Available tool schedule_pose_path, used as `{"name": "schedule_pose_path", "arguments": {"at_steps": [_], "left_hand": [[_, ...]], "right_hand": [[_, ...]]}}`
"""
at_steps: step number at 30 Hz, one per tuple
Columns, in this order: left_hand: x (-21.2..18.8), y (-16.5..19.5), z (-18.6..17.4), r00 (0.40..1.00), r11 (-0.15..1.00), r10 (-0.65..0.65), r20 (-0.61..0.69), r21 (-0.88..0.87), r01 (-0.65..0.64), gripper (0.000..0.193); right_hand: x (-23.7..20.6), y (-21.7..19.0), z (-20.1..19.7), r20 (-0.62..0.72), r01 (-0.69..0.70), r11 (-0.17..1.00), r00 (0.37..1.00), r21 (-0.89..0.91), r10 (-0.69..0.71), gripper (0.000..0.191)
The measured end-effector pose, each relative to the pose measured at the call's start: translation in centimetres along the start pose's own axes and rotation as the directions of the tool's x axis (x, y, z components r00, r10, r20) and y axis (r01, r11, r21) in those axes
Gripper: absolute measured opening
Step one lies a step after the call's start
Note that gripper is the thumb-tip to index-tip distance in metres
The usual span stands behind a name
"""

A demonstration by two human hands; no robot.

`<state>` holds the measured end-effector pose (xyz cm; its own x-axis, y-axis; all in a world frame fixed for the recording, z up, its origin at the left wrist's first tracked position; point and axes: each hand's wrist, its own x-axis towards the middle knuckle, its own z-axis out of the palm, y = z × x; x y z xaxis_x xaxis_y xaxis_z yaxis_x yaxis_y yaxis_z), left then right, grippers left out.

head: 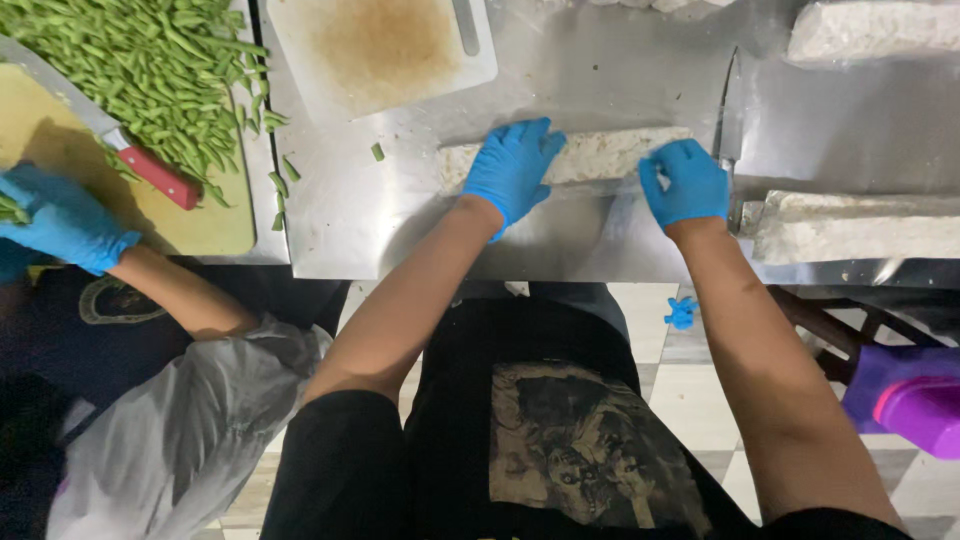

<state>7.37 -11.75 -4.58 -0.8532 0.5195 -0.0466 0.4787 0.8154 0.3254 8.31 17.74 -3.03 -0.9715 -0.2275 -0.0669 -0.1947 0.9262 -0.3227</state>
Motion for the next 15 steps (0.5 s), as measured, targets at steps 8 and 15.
{"name": "schedule_pose_path", "arguments": {"at_steps": [8, 15], "left_hand": [[-1.3, -1.8, -1.2, 0.932, 0.974, -0.221, 0.288, 0.110, 0.197, 0.118], [-3.3, -2.1, -4.8, 0.885, 0.965, -0.248, 0.393, 0.180, 0.191, 0.137]], "right_hand": [[1.1, -0.3, -0.4, 0.386, -0.371, 0.888, 0.803, -0.271, 0.454, 0.138], [-1.1, 2.9, 0.4, 0.395, -0.254, 0.895, 0.829, -0.367, 0.397, 0.121]]}}
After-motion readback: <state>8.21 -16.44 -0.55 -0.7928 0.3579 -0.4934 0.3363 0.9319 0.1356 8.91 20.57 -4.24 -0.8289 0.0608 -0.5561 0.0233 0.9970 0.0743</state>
